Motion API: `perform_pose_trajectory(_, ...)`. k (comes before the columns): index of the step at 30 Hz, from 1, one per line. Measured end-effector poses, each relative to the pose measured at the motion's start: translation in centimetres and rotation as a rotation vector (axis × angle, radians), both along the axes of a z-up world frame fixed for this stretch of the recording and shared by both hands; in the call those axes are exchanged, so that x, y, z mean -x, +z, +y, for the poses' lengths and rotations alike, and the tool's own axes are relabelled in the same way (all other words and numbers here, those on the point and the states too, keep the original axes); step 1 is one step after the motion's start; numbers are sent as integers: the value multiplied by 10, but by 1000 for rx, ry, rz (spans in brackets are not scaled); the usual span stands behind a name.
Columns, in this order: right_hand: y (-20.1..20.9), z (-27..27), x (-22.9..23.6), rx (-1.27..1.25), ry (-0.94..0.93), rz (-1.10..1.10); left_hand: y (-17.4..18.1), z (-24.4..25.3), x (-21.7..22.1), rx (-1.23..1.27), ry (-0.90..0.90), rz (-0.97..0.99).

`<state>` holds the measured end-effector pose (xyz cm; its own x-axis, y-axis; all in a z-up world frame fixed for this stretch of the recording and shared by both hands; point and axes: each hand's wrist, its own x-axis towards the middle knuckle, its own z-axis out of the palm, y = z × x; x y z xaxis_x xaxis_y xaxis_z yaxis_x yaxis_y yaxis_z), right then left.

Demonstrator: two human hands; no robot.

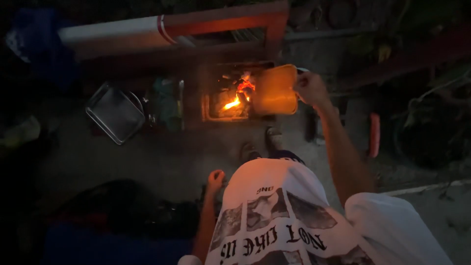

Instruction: Fanning a charcoal grill to increase air flow and strengthen the fire for cooking.

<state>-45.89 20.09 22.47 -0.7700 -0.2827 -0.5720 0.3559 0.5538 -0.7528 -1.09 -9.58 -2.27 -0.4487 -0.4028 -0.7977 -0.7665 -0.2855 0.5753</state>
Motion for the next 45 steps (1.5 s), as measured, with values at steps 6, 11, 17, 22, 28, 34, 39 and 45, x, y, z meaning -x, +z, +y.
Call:
perform_pose_trajectory(6,-13,8,-58,371,-152,39,15,-23,15,-59,-51,33)
perform_pose_trajectory(11,-31,25,-115,-53,7,370,40,-35,31,130,-298,325)
perform_pose_trajectory(17,-14,-40,-250,-75,426,614,295,26,130,612,-1108,598)
perform_pose_trajectory(22,-10,-50,-285,-118,545,697,195,48,127,920,-1681,391)
perform_pose_trajectory(28,-6,-12,-294,-33,144,422,226,13,174,953,-1696,226)
perform_pose_trajectory(34,-98,96,-343,-256,9,167,259,-71,268,-111,-298,321)
perform_pose_trajectory(39,-193,184,-436,-420,-56,-102,276,-96,292,901,-794,596)
perform_pose_trajectory(45,-211,221,-524,-449,-117,-386,212,-148,319,-517,-251,610)
